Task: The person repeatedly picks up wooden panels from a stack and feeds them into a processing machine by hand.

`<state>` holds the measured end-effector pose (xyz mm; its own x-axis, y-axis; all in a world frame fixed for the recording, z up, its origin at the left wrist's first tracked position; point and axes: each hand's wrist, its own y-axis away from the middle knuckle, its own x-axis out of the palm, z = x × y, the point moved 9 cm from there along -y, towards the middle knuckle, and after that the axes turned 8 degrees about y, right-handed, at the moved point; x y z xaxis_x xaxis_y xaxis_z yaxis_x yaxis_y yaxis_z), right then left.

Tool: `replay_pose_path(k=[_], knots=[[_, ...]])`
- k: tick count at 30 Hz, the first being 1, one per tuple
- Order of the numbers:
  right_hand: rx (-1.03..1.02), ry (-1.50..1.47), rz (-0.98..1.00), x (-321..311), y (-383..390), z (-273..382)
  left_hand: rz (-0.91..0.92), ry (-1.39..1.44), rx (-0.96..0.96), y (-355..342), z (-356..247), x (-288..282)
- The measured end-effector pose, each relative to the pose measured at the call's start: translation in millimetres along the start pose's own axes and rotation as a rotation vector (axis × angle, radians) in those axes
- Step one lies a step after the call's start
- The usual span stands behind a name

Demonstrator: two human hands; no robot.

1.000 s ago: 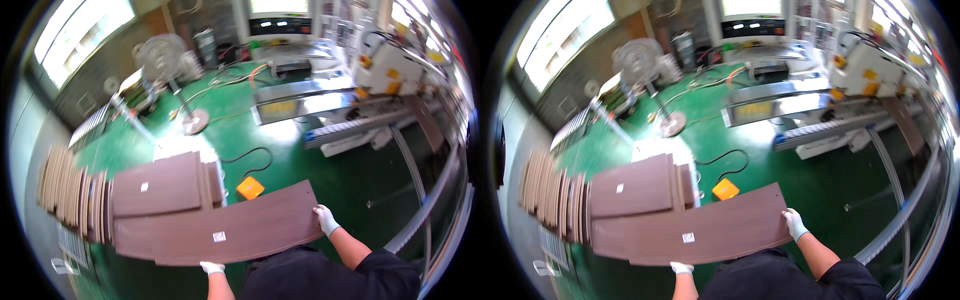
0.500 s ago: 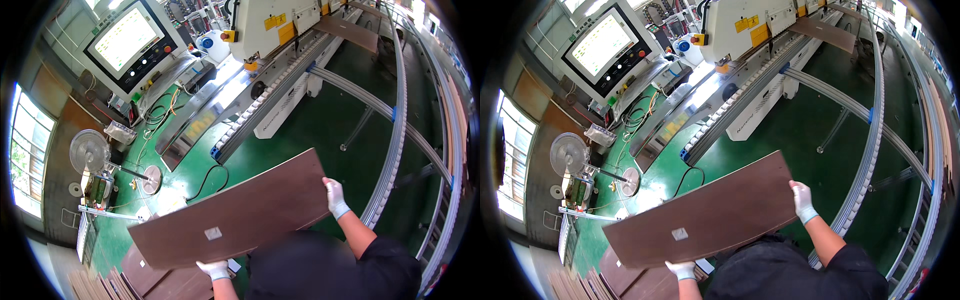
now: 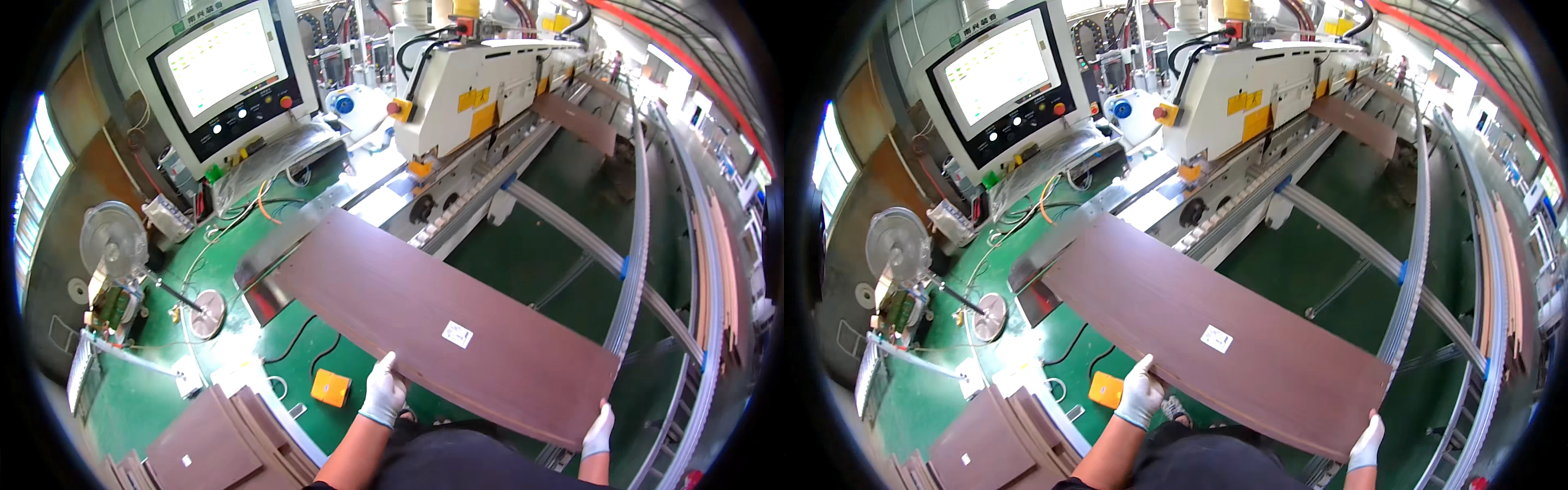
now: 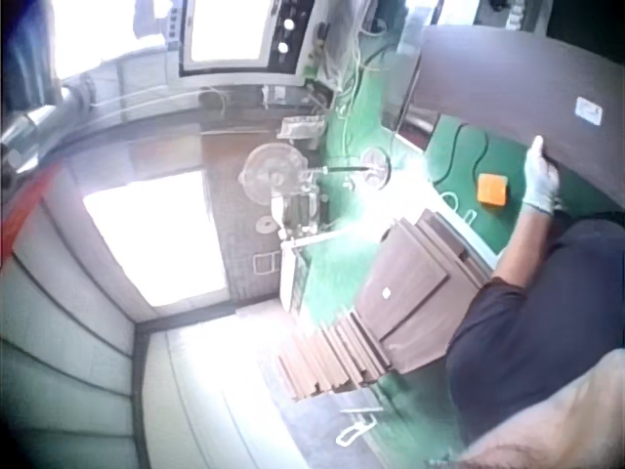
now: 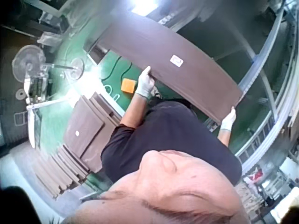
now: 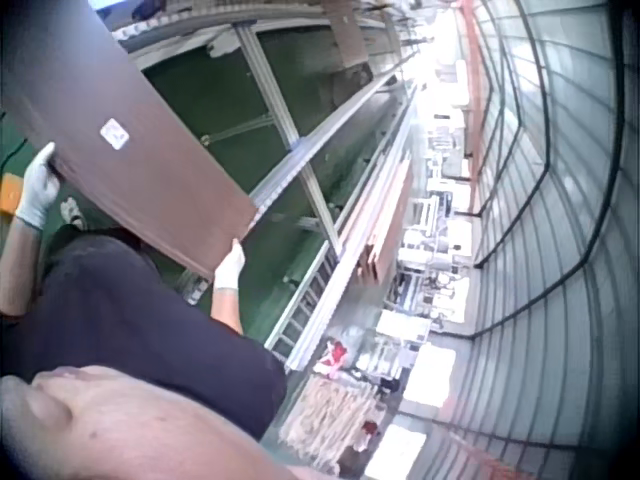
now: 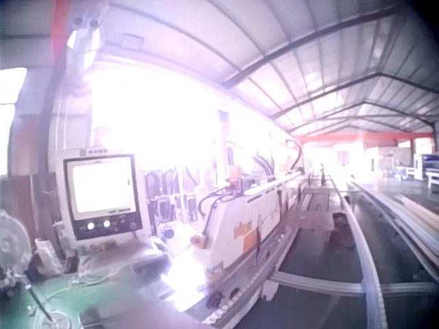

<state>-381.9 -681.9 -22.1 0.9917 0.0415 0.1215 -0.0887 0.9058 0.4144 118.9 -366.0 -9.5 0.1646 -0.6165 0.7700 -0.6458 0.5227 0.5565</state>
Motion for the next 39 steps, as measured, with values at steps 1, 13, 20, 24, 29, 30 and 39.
replay_pose_path(k=[1, 13, 20, 24, 29, 30, 39], knots=[[-0.003, 0.008, -0.062, -13.5, 2.9, -6.6, -0.041, -0.057, -0.027, -10.5, 2.4, -4.5], [0.050, 0.181, -0.235, 21.2, 52.2, -11.8, -0.120, -1.780, 0.588, -69.9, -175.5, 48.4], [-0.172, 0.559, -0.462, -8.4, 37.7, -27.9, 0.018, -1.089, 0.431, -156.0, -204.1, 9.7], [-0.115, 0.666, -0.539, 10.3, 45.9, -18.1, -0.042, -0.692, 0.200, -170.2, -181.2, 25.3], [-0.048, 0.571, -0.689, -27.2, 17.4, -11.8, 0.004, -0.711, 0.048, -181.5, -166.4, 54.7], [-0.039, 0.602, -0.676, 11.9, 15.2, 3.8, -0.013, -0.737, 0.010, -187.0, -165.8, 49.9], [-0.093, 0.875, -0.661, 52.9, -71.2, 59.1, -0.014, -0.724, 0.121, -260.5, -117.9, 92.4]])
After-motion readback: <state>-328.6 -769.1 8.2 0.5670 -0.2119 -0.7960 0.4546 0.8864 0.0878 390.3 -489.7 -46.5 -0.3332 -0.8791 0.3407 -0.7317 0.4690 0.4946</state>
